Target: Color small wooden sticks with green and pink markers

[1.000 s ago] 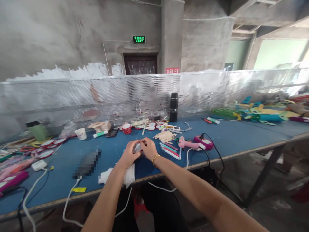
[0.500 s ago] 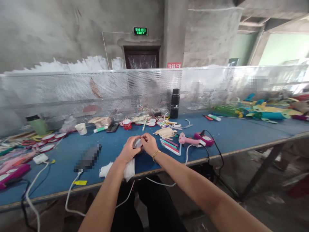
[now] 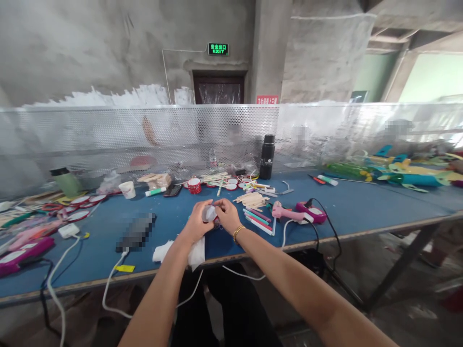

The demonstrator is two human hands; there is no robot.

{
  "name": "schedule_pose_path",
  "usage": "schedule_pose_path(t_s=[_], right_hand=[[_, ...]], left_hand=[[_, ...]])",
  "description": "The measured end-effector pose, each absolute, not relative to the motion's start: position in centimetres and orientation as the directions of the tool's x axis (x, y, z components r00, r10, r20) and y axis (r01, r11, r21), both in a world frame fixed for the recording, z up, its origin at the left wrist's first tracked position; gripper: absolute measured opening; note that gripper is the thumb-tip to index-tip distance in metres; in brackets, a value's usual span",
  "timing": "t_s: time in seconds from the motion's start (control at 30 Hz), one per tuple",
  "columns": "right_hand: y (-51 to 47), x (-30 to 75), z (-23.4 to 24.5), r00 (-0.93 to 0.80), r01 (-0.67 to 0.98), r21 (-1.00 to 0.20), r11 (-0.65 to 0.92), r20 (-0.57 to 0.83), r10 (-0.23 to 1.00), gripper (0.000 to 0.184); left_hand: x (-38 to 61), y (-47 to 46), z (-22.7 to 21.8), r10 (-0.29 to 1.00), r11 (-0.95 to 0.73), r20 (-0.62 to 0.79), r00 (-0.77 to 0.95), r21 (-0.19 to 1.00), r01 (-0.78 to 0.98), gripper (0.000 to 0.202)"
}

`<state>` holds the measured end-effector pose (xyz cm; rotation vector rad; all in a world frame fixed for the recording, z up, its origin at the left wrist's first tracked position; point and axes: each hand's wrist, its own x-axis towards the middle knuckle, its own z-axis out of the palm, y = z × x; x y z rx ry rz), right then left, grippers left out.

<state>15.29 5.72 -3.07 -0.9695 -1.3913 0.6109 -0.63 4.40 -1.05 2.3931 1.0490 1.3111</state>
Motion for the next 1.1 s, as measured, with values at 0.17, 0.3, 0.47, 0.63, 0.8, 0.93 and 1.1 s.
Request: schedule_pose_path(t_s=[0.17, 0.3, 0.47, 0.63, 0.8, 0.93, 1.1], right_hand=[[5.2, 15.2, -2.6, 0.123, 0.198, -0.825, 0.529, 0.557, 0.822, 0.017], [5.0, 15.4, -2.6, 0.120, 0.219, -0.813, 0.539, 0.571, 0.812, 0.017], [5.3, 15.8, -3.0, 0.127, 0.233, -0.811, 0.536, 0.572, 0.811, 0.019], [5.6, 15.9, -3.1, 0.162, 0.212, -0.817, 0.537, 0.571, 0.805, 0.020], [5.4, 15.9, -2.8, 0.153, 0.187, -0.816, 0.547, 0.575, 0.804, 0.025], [5.1, 15.7, -2.8, 0.065, 0.030, -0.861, 0.507, 0.508, 0.859, 0.030], [4.9, 15.6, -3.0, -0.090, -0.071, -0.890, 0.450, 0.455, 0.886, 0.030]], left_hand=[[-0.6, 4.4, -1.3, 0.663, -0.735, 0.660, 0.354, 0.481, 0.478, 0.069], [-0.3, 4.5, -1.5, 0.669, -0.727, 0.657, 0.347, 0.482, 0.489, 0.071], [0.1, 4.4, -1.6, 0.671, -0.724, 0.666, 0.327, 0.491, 0.484, 0.074], [0.0, 4.3, -1.6, 0.715, -0.695, 0.648, 0.262, 0.622, 0.361, 0.070], [-0.6, 4.8, -1.4, 0.897, -0.434, 0.439, 0.043, 0.862, 0.262, 0.045], [-0.9, 5.0, -1.2, 0.878, -0.464, 0.475, 0.060, 0.812, 0.353, 0.033], [-1.3, 5.3, -1.3, 0.909, -0.401, 0.416, -0.026, 0.890, 0.218, 0.038]])
